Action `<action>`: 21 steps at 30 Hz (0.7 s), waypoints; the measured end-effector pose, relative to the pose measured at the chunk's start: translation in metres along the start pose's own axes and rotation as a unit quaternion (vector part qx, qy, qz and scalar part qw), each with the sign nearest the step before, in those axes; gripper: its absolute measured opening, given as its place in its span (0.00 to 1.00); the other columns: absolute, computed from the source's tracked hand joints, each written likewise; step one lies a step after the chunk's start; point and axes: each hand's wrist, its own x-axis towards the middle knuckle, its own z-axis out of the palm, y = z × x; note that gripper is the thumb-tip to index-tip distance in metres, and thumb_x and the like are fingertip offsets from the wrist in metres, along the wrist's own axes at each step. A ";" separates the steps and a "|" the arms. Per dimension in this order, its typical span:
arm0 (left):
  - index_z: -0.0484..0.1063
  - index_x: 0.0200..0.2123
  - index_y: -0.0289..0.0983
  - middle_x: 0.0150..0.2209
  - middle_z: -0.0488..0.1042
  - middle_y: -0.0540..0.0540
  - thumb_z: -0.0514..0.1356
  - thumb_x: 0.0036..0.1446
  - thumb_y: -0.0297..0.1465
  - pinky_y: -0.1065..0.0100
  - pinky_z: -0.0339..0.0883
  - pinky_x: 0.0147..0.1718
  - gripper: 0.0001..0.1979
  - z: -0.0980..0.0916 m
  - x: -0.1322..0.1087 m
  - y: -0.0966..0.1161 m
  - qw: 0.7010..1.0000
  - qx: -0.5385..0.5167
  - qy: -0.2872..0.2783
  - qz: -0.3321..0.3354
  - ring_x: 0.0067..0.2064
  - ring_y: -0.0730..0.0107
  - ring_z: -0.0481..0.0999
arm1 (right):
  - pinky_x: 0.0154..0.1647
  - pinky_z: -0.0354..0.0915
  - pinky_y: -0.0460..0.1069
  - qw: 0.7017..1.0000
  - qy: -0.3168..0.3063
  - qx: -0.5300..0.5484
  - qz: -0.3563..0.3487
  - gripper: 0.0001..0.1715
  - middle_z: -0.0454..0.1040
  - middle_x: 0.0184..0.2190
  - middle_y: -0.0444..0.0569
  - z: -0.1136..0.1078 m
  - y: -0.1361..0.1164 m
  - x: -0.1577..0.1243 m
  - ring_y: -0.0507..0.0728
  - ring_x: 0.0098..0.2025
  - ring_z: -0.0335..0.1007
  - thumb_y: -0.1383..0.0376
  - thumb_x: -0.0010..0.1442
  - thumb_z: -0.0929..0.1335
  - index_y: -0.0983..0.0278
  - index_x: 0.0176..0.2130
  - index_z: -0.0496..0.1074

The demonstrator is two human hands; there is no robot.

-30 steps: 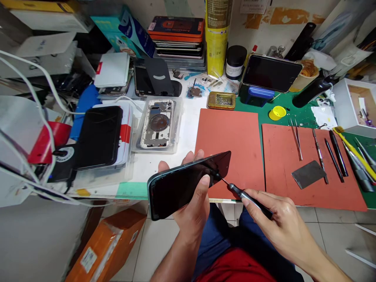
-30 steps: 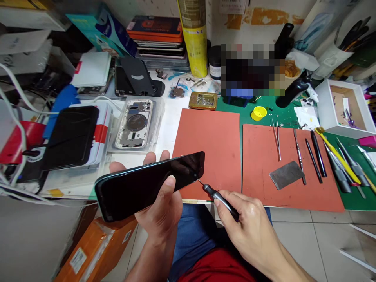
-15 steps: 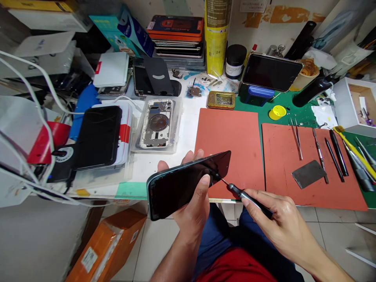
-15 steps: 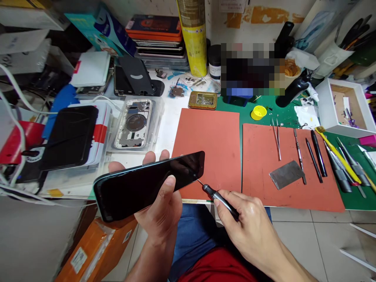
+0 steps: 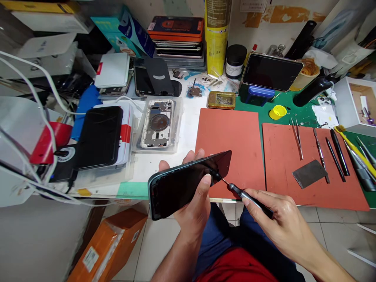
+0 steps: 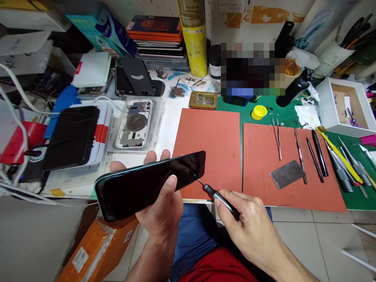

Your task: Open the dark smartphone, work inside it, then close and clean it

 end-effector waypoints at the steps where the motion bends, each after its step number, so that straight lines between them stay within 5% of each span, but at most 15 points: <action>1: 0.71 0.68 0.62 0.62 0.83 0.53 0.76 0.60 0.26 0.47 0.70 0.70 0.39 0.000 0.000 0.000 1.000 0.006 0.002 0.002 0.60 0.60 0.85 | 0.33 0.67 0.49 1.000 -0.001 -0.002 -0.001 0.18 0.82 0.34 0.43 0.000 0.000 0.000 0.56 0.35 0.79 0.53 0.79 0.66 0.57 0.44 0.82; 17: 0.69 0.69 0.59 0.61 0.83 0.51 0.77 0.60 0.28 0.41 0.65 0.72 0.39 -0.003 -0.002 -0.003 1.000 0.022 0.019 -0.010 0.62 0.56 0.84 | 0.32 0.66 0.50 1.000 -0.007 -0.010 0.005 0.23 0.82 0.34 0.46 -0.001 0.000 0.000 0.57 0.35 0.78 0.51 0.79 0.65 0.59 0.39 0.81; 21: 0.68 0.70 0.57 0.62 0.82 0.49 0.77 0.59 0.30 0.39 0.63 0.73 0.40 -0.003 -0.002 -0.003 0.999 0.040 0.030 -0.019 0.64 0.53 0.82 | 0.29 0.63 0.50 1.000 -0.002 0.014 0.015 0.23 0.81 0.33 0.46 -0.002 -0.001 -0.001 0.55 0.30 0.72 0.49 0.78 0.66 0.60 0.43 0.84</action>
